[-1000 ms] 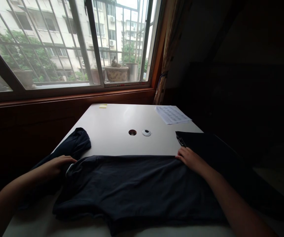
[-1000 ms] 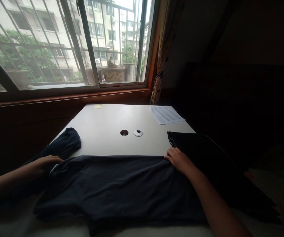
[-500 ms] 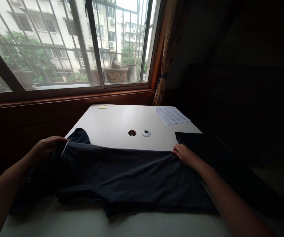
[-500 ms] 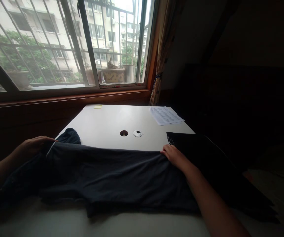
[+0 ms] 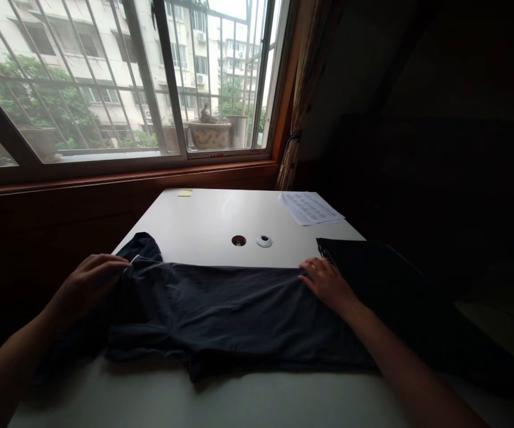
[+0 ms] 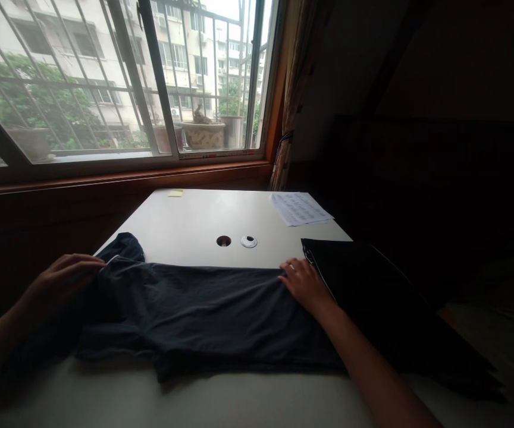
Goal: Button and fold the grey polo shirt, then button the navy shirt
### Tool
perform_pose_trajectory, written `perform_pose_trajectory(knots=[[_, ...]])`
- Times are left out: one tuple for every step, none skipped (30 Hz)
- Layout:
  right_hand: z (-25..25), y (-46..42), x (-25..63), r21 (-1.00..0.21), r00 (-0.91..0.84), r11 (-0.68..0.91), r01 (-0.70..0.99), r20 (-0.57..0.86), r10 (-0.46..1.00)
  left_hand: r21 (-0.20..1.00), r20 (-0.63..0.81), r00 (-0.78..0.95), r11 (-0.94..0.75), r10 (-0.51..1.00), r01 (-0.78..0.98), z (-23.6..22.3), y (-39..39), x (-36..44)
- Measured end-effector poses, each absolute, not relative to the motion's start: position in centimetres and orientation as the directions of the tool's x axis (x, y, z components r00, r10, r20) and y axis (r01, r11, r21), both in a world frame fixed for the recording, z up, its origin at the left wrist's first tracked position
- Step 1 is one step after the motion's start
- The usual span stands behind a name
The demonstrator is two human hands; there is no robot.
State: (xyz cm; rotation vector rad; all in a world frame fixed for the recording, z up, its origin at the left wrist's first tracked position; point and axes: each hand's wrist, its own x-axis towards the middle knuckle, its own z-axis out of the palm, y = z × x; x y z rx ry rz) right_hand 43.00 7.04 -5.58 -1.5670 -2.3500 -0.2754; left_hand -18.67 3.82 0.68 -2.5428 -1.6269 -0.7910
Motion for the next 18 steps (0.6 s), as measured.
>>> perform_pose_trajectory(knots=[[-5.3, 5.8, 41.8, -0.048, -0.414, 0.459, 0.887, 0.359, 0.837, 0.224, 0.380, 0.417, -0.519, 0.826, 0.825, 0.5, 2.7, -17.9], [-5.0, 4.5, 40.5, -0.096, -0.465, 0.527, 0.844, 0.359, 0.809, 0.211, 0.331, 0.491, -0.571, 0.806, 0.794, 0.2, 1.6, -17.2], [-4.7, 3.1, 39.0, -0.144, -0.505, 0.584, 0.799, 0.367, 0.781, 0.198, 0.283, 0.545, -0.604, 0.789, 0.772, -0.2, 0.7, -16.6], [-4.4, 1.8, 37.5, -0.186, -0.561, 0.646, 0.741, 0.358, 0.747, 0.181, 0.243, 0.593, -0.636, 0.768, 0.750, -0.5, -0.2, -16.1], [-4.2, 0.6, 35.9, -0.220, -0.601, 0.684, 0.695, 0.344, 0.721, 0.165, 0.212, 0.616, -0.650, 0.758, 0.742, -0.9, -0.9, -15.8], [-4.1, -0.5, 34.3, -0.247, -0.630, 0.710, 0.659, 0.334, 0.701, 0.148, 0.190, 0.630, -0.656, 0.753, 0.740, -1.3, -1.5, -15.7], [-4.0, -1.5, 32.7, -0.268, -0.650, 0.733, 0.625, 0.342, 0.679, 0.133, 0.176, 0.636, -0.658, 0.751, 0.741, -1.6, -1.9, -15.8], [-4.0, -2.2, 31.1, -0.283, -0.661, 0.749, 0.599, 0.355, 0.662, 0.120, 0.170, 0.633, -0.654, 0.755, 0.747, -2.0, -2.2, -16.1], [-4.1, -2.7, 29.5, -0.294, -0.667, 0.758, 0.582, 0.360, 0.652, 0.107, 0.169, 0.629, -0.648, 0.759, 0.754, -2.3, -2.4, -16.4], [-4.2, -3.1, 27.9, -0.301, -0.668, 0.765, 0.569, 0.373, 0.644, 0.095, 0.175, 0.625, -0.645, 0.761, 0.758, -2.5, -2.5, -16.8], [-4.4, -3.3, 26.4, -0.308, -0.674, 0.772, 0.556, 0.375, 0.636, 0.082, 0.181, 0.621, -0.641, 0.763, 0.763, -2.8, -2.6, -17.1], [-4.6, -3.3, 24.9, -0.303, -0.680, 0.779, 0.550, 0.380, 0.628, 0.069, 0.184, 0.616, -0.635, 0.766, 0.769, -2.9, -2.6, -17.3], [-4.8, -3.3, 23.5, -0.283, -0.696, 0.790, 0.544, 0.372, 0.614, 0.056, 0.183, 0.611, -0.629, 0.770, 0.775, -3.0, -2.6, -17.4], [-5.0, -3.3, 22.2, -0.255, -0.716, 0.802, 0.539, 0.362, 0.597, 0.044, 0.180, 0.608, -0.624, 0.773, 0.781, -3.1, -2.6, -17.4], [-5.2, -3.2, 21.1, -0.224, -0.735, 0.815, 0.535, 0.354, 0.579, 0.035, 0.177, 0.605, -0.620, 0.776, 0.784, -3.2, -2.5, -17.3], [-5.3, -3.1, 20.2, -0.191, -0.751, 0.827, 0.530, 0.348, 0.561, 0.029, 0.174, 0.604, -0.617, 0.778, 0.786, -3.2, -2.5, -17.2], [-5.4, -3.0, 19.5, -0.162, -0.763, 0.836, 0.524, 0.346, 0.546, 0.026, 0.172, 0.604, -0.616, 0.779, 0.787, -3.2, -2.4, -17.0], [-5.4, -2.9, 19.0, -0.142, -0.772, 0.844, 0.518, 0.347, 0.532, 0.026, 0.174, 0.606, -0.618, 0.777, 0.786, -3.2, -2.4, -16.9]])
